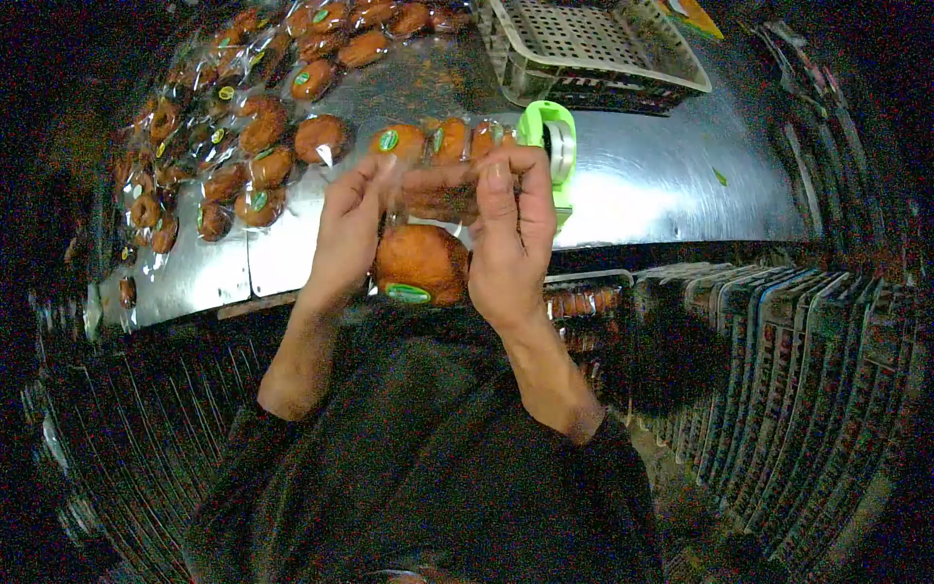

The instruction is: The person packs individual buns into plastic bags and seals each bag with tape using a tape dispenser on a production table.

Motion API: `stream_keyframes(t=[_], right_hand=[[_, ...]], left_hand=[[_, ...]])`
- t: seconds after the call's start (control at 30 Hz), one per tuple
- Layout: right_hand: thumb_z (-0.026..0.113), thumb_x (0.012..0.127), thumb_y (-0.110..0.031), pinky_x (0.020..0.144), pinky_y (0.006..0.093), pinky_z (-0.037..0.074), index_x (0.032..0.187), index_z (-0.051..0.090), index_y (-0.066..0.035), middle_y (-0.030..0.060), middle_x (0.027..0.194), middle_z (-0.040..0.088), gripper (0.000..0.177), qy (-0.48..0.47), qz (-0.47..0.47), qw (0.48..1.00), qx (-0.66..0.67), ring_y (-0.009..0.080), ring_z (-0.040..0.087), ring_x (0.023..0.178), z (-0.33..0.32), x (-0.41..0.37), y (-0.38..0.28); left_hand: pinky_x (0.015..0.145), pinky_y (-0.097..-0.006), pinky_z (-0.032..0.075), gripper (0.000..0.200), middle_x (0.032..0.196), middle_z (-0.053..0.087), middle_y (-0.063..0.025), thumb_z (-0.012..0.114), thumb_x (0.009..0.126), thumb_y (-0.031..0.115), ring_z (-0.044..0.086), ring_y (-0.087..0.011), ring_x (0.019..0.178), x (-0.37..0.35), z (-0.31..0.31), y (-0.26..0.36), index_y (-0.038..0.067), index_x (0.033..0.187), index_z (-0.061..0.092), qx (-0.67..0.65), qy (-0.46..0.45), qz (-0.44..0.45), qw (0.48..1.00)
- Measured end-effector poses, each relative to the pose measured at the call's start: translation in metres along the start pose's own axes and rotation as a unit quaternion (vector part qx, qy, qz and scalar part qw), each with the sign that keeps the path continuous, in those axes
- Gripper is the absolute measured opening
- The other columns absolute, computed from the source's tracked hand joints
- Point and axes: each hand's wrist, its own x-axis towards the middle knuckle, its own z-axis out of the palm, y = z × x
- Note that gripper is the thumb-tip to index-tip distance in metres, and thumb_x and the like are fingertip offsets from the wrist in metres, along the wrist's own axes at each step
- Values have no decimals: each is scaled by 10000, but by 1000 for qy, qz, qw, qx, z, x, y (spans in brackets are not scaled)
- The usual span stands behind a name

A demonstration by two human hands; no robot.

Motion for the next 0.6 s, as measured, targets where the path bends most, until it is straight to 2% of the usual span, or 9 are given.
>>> stream_keyframes(t=[0.03, 0.07, 0.17, 0.3, 0.33, 0.43, 0.5, 0.57, 0.6], right_hand=[[474, 1018, -220, 733, 242, 440, 954, 491, -63, 22, 907, 601, 171, -1, 24, 999, 33, 93, 529, 805, 6, -1, 1], [476, 1017, -218, 734, 245, 441, 946, 496, -63, 25, 929, 600, 172, -9, 35, 998, 58, 100, 534, 804, 15, 0, 0], [515, 997, -202, 754, 264, 455, 960, 530, -60, 45, 1007, 600, 147, -26, -26, 999, -32, 126, 556, 844, 25, 10, 7], [601, 936, -188, 833, 332, 477, 1056, 585, -42, 106, 1070, 612, 190, 59, -176, 942, -279, 203, 589, 921, 51, 14, 21], [647, 881, -167, 952, 418, 449, 1139, 579, -25, 175, 1163, 603, 302, 7, -322, 860, -397, 307, 587, 1063, 44, 15, 32], [661, 859, -146, 1013, 467, 403, 1139, 577, -20, 197, 1256, 568, 318, -88, -288, 825, -478, 374, 542, 1156, 59, 12, 50], [673, 845, -134, 1041, 483, 382, 1139, 573, -22, 199, 1306, 550, 330, -143, -227, 844, -465, 393, 514, 1211, 61, 9, 66], [680, 839, -134, 1007, 462, 414, 1136, 567, -23, 188, 1260, 581, 337, -218, -148, 857, -444, 369, 554, 1160, 56, 13, 72], [682, 828, -97, 931, 429, 452, 1072, 587, -22, 181, 1147, 627, 273, -229, -232, 825, -461, 335, 599, 1049, 63, 21, 67]], left_hand=[[711, -286, 448, 183, 869, 551, -28, 476, 1011, 199, 534, -128, 785, 2, -4, -4, 25, 1020, 534, 53, 9, 22, 998], [826, -343, 461, 263, 1036, 530, -120, 599, 930, 140, 543, -187, 926, 1, 1, -20, -2, 1129, 501, -2, 131, 230, 964], [976, -361, 418, 390, 1188, 545, -183, 660, 854, 96, 543, -260, 1105, -19, 1, 1, -37, 1187, 507, 52, 44, 259, 963], [742, -258, 504, 173, 887, 672, -55, 660, 907, 151, 631, -122, 787, 1, -22, 2, -17, 938, 633, -111, 7, -71, 991], [673, -221, 487, 173, 831, 667, -28, 615, 945, 155, 609, -66, 735, 9, -21, -4, -16, 930, 630, -241, 31, -102, 964], [666, -221, 479, 190, 825, 662, -28, 609, 950, 168, 603, -65, 730, 15, -35, -18, -17, 913, 630, -317, 43, -145, 936], [693, -230, 477, 169, 883, 645, -34, 586, 960, 156, 602, -81, 791, 16, -43, -24, 1, 904, 623, -109, 94, 33, 989], [720, -239, 478, 157, 923, 633, -45, 579, 960, 144, 596, -93, 837, 30, -59, -39, 6, 898, 620, 79, 143, 268, 950], [772, -256, 478, 114, 970, 617, -68, 597, 939, 115, 576, -108, 892, 30, -69, -38, 2, 937, 611, 44, 102, 214, 970]])
